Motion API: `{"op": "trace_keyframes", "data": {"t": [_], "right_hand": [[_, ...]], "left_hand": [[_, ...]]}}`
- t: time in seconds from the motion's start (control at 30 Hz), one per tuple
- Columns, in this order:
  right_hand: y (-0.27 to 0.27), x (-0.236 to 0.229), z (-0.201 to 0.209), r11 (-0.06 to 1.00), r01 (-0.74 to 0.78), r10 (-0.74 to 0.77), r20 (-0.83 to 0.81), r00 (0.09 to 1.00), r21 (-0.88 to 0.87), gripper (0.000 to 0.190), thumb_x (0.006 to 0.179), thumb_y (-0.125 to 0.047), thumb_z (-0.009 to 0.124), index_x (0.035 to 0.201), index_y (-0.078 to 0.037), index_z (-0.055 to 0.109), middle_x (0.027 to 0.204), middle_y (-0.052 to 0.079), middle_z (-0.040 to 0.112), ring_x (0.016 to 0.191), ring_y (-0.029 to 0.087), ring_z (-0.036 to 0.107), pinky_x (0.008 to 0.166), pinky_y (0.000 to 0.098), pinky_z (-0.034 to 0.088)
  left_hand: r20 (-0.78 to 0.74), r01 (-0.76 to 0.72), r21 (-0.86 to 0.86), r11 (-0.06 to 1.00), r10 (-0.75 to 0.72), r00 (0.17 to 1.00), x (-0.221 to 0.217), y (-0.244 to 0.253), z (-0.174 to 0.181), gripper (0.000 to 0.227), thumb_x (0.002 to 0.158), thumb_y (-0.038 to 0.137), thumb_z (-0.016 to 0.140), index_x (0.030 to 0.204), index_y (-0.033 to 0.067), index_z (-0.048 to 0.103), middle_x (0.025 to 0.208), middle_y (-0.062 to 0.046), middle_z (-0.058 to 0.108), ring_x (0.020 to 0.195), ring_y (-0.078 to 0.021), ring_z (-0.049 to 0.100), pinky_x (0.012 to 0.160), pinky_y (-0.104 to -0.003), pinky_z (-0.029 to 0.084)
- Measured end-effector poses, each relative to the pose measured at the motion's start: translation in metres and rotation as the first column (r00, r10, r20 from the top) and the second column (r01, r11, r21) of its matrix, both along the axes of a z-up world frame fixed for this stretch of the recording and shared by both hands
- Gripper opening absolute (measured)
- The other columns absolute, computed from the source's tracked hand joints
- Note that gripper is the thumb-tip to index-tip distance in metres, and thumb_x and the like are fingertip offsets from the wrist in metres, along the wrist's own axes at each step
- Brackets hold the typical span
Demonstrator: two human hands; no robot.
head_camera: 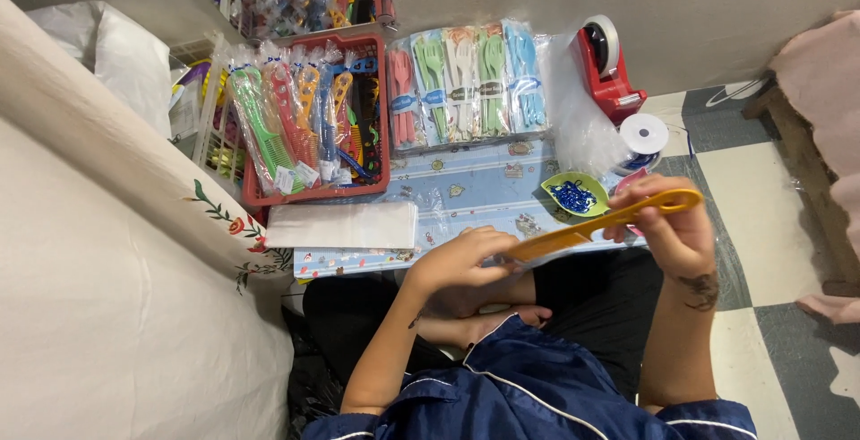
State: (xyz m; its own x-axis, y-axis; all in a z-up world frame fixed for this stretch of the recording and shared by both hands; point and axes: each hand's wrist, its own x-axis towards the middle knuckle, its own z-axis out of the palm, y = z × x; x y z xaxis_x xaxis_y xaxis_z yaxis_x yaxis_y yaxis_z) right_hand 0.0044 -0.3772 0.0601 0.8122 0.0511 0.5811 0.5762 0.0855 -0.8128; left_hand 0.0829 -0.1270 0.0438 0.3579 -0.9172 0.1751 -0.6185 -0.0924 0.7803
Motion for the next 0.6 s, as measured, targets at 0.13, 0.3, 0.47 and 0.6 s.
{"op": "trace_keyframes", "data": {"t": [0.13, 0.3, 0.47, 0.6], "right_hand": [[0.032, 0.014, 0.014, 0.969, 0.058, -0.094, -0.141, 0.986, -0.239, 0.026, 0.077, -0.006, 0.048, 0.101, 0.003, 0.05, 0.084, 0.018, 0.057, 0.062, 0.021, 0.06, 0.05, 0.0305, 0.051], [0.018, 0.017, 0.018, 0.868, 0.144, -0.226, -0.12, 0.967, -0.476, 0.04, 0.082, -0.021, 0.041, 0.112, 0.005, 0.047, 0.088, 0.017, 0.054, 0.07, 0.021, 0.056, 0.056, 0.032, 0.047], [0.001, -0.009, 0.026, 0.746, 0.309, -0.521, -0.228, 0.823, -0.59, 0.027, 0.081, -0.011, 0.049, 0.104, 0.003, 0.051, 0.087, 0.012, 0.057, 0.065, 0.013, 0.052, 0.056, 0.0206, 0.042], [-0.016, -0.019, 0.006, 0.522, 0.351, -0.729, -0.192, 0.657, -0.777, 0.023, 0.082, -0.013, 0.053, 0.1, 0.002, 0.055, 0.085, 0.013, 0.057, 0.072, 0.019, 0.054, 0.062, 0.027, 0.043]], "left_hand": [[-0.131, 0.048, -0.145, 0.988, -0.067, 0.989, -0.004, -0.006, 0.01, 0.016, 0.085, 0.019, 0.049, 0.08, 0.0036, 0.051, 0.072, -0.015, 0.054, 0.07, -0.0338, 0.052, 0.064, -0.04, 0.042], [-0.365, -0.027, -0.154, 0.988, -0.031, 0.931, 0.006, -0.001, -0.02, 0.025, 0.088, 0.022, 0.044, 0.102, 0.0052, 0.055, 0.081, -0.012, 0.056, 0.077, -0.0251, 0.055, 0.07, -0.036, 0.046], [-0.531, -0.206, -0.13, 0.97, 0.107, 0.841, 0.008, 0.006, -0.022, 0.023, 0.083, 0.018, 0.048, 0.099, 0.0014, 0.054, 0.094, -0.007, 0.056, 0.085, -0.0168, 0.057, 0.075, -0.024, 0.046], [-0.625, -0.315, -0.167, 0.934, 0.147, 0.767, 0.021, 0.009, -0.051, 0.02, 0.085, 0.019, 0.048, 0.099, 0.0066, 0.056, 0.085, -0.004, 0.06, 0.079, -0.0136, 0.058, 0.073, -0.024, 0.046]]}}
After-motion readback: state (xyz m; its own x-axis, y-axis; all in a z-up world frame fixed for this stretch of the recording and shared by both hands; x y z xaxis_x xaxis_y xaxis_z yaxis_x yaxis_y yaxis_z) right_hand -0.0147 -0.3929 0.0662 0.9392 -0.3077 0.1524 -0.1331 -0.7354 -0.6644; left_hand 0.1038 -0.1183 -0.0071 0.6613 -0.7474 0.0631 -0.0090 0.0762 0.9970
